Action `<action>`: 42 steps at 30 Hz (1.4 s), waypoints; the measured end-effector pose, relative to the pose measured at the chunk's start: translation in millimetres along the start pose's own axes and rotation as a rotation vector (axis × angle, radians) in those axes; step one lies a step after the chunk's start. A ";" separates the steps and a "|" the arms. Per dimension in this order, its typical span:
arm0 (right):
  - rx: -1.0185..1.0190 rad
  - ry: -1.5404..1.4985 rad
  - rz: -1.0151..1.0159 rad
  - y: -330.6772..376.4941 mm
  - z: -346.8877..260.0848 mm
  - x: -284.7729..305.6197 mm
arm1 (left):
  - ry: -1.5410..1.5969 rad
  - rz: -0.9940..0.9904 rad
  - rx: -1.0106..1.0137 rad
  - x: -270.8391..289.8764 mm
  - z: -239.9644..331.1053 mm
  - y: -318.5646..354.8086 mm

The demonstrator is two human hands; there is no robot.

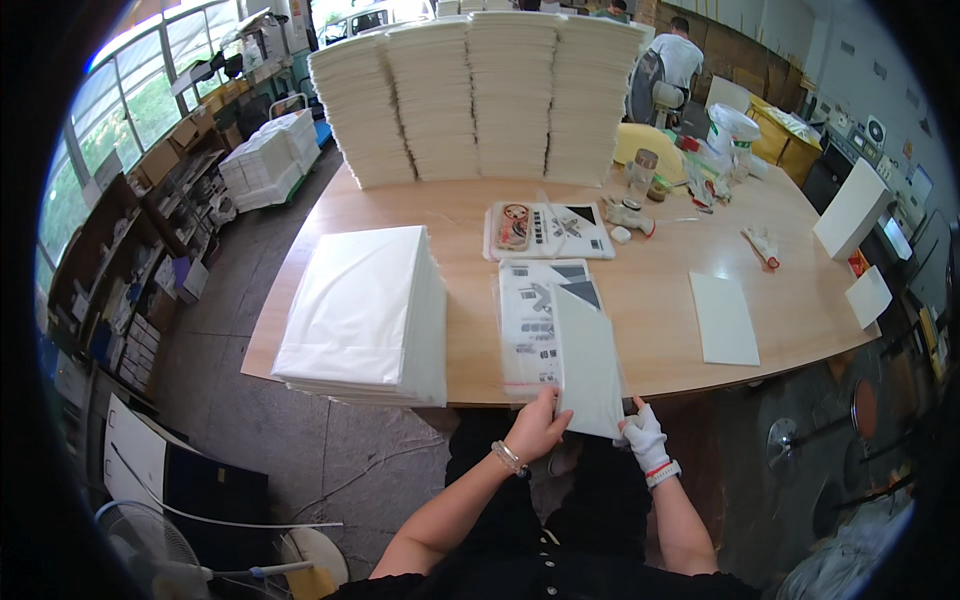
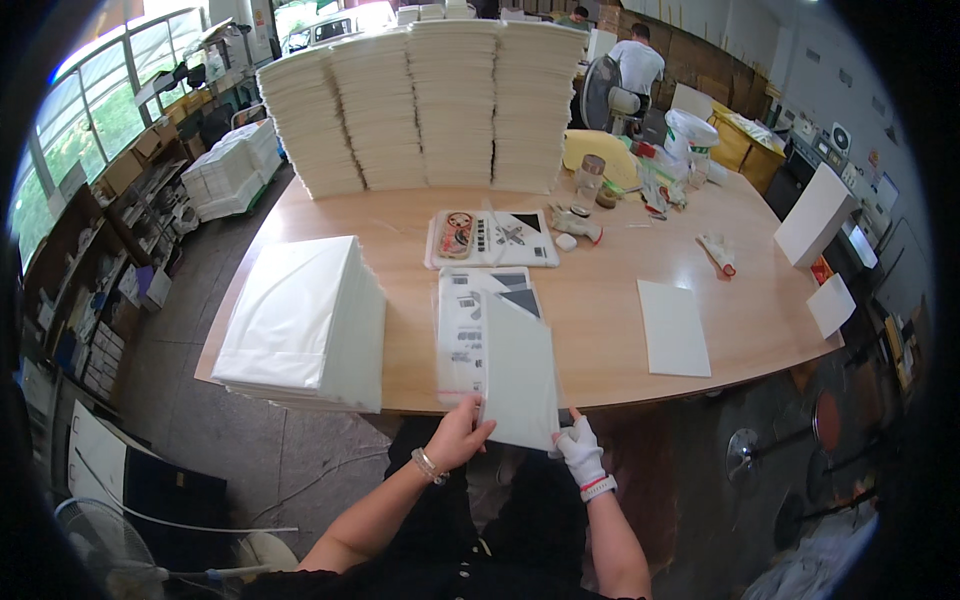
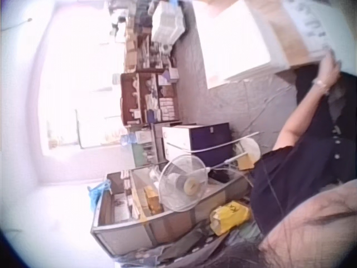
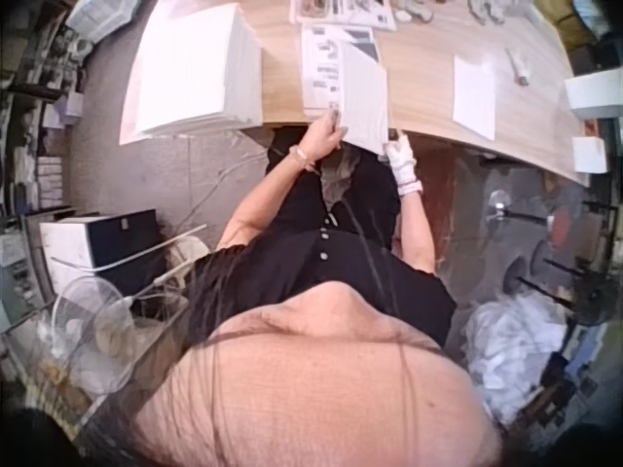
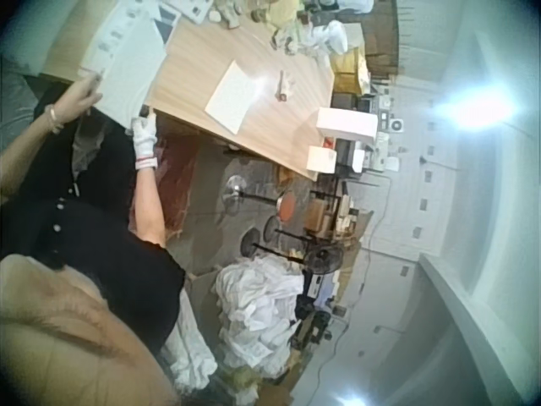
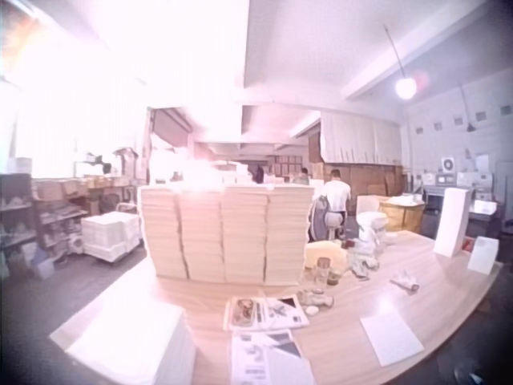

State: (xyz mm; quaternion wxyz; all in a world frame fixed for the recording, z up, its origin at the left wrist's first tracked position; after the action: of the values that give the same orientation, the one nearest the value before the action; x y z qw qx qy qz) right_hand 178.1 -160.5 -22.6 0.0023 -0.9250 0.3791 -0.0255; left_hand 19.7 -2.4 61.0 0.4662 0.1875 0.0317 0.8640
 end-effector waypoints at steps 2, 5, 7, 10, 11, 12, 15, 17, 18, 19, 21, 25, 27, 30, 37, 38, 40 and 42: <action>0.024 -0.193 0.032 11.6 -13.4 -13.2 | -0.097 -0.028 -0.120 12.4 23.9 15.1; 0.257 -0.089 -0.003 15.4 -23.0 -43.3 | -0.255 0.055 -0.286 60.9 56.7 57.2; 0.293 -0.147 -0.079 8.0 -79.0 -90.2 | -0.285 0.163 -0.255 112.0 73.8 90.8; 0.445 -0.127 -0.255 -15.5 -158.7 -165.0 | -0.092 0.461 -0.252 202.0 65.0 122.5; 0.451 -0.204 -0.327 -23.9 -182.2 -190.7 | 0.043 0.542 -0.259 226.5 69.0 130.5; 0.460 -0.274 -0.390 -34.0 -197.5 -211.9 | 0.182 0.611 -0.266 249.0 70.0 131.7; 0.375 -0.237 -0.581 -47.6 -207.1 -285.6 | 0.079 0.737 -0.233 329.7 14.3 131.2; 0.426 -0.143 -0.650 -64.8 -182.8 -305.0 | -0.195 0.792 0.102 328.3 -14.0 118.7; 0.407 0.028 -0.650 -59.7 -192.9 -305.0 | -0.172 0.848 0.004 334.2 -32.0 122.9; 0.455 -0.068 -0.633 -61.7 -187.9 -306.2 | -0.117 0.858 0.002 339.4 -39.2 120.6; 0.348 -0.303 -0.671 -62.0 -181.5 -291.3 | -0.129 0.961 -0.048 344.7 -56.9 119.1; 0.384 -0.447 -0.349 -107.9 -107.5 -193.9 | -0.314 1.364 -0.379 324.8 -19.6 141.9; 0.412 0.104 -0.037 -114.7 -108.1 -109.3 | -0.314 1.527 -0.517 281.7 14.1 177.5; 0.398 0.505 0.742 -127.4 -50.0 65.6 | -0.455 1.187 -0.724 207.8 14.6 178.5; -0.327 0.905 1.286 -93.4 -43.8 206.9 | -0.525 0.076 -0.407 30.2 -2.1 -1.7; -0.393 0.853 1.292 -89.1 -31.0 216.6 | -0.673 0.107 -0.362 18.1 -15.4 -24.4; -0.405 0.685 1.248 -80.8 -8.8 235.9 | -0.967 0.164 -0.259 -0.4 -39.0 -63.5; -0.301 0.452 1.131 -75.6 13.9 243.9 | -1.010 0.204 -0.182 3.9 -46.8 -92.3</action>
State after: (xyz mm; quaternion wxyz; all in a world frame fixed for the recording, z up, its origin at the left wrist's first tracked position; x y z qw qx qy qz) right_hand 405.3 -277.9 -23.6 -0.1952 -0.5434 0.8004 -0.1614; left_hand 74.6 58.4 -2.5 0.3513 0.5418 -0.2907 0.7061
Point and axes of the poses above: each hand's wrist, its own y-axis away from the middle knuckle, its own x-axis out of the back of the hand, z = x × y, the point moved 5 cm from there along -y, towards the middle knuckle, and after that the axes turned 12 degrees about x, right-handed, at the moved point
